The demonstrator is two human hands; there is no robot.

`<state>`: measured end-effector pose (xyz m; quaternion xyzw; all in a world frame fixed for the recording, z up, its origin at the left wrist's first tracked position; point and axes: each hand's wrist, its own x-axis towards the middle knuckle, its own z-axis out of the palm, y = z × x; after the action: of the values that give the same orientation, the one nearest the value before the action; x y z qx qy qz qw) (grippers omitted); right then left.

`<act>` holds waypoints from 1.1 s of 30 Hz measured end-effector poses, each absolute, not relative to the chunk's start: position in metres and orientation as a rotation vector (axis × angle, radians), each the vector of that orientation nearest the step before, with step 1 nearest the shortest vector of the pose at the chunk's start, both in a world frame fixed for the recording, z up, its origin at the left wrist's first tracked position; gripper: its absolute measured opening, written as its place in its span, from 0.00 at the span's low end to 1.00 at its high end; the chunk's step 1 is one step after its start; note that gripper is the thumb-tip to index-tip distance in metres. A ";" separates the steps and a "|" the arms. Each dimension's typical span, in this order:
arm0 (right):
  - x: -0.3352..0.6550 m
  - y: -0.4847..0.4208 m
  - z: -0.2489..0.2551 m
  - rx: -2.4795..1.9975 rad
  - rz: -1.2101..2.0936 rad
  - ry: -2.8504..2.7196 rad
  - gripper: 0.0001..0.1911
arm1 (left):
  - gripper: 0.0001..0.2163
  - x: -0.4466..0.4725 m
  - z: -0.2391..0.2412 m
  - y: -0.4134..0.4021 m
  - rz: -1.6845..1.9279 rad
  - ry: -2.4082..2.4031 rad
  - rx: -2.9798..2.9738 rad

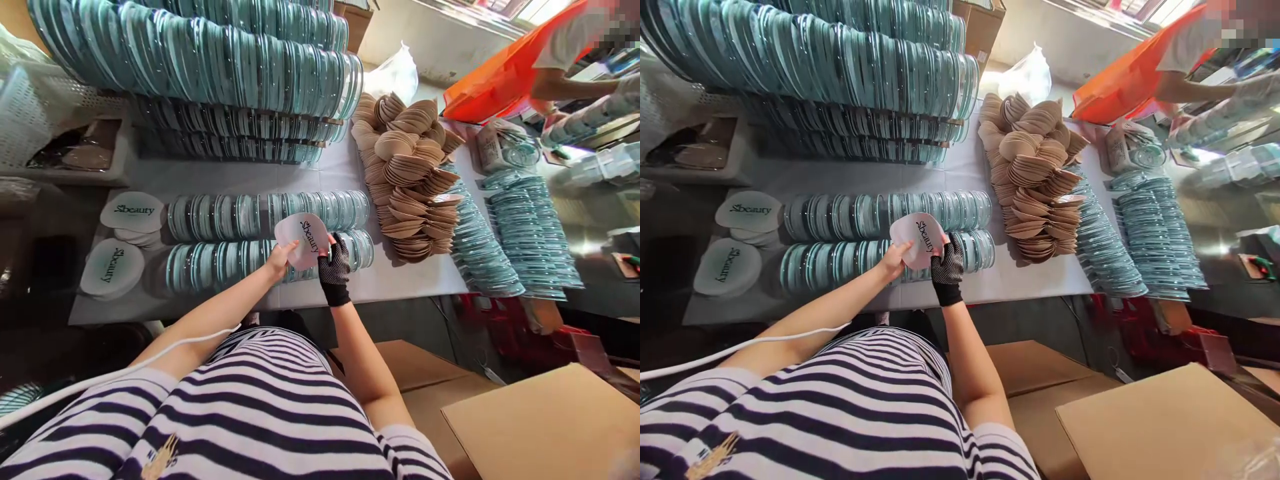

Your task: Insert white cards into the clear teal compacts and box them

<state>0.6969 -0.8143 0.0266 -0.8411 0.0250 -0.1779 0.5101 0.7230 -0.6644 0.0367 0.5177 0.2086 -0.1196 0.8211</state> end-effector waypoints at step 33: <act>0.647 -0.782 0.011 -2.473 0.349 0.178 0.12 | 0.10 0.756 0.035 -0.631 -0.261 0.733 0.861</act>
<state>0.6471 -0.7821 0.0108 -0.9380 0.0675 0.1323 0.3133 0.7565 -0.6315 0.0348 0.4068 0.3461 -0.1235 0.8363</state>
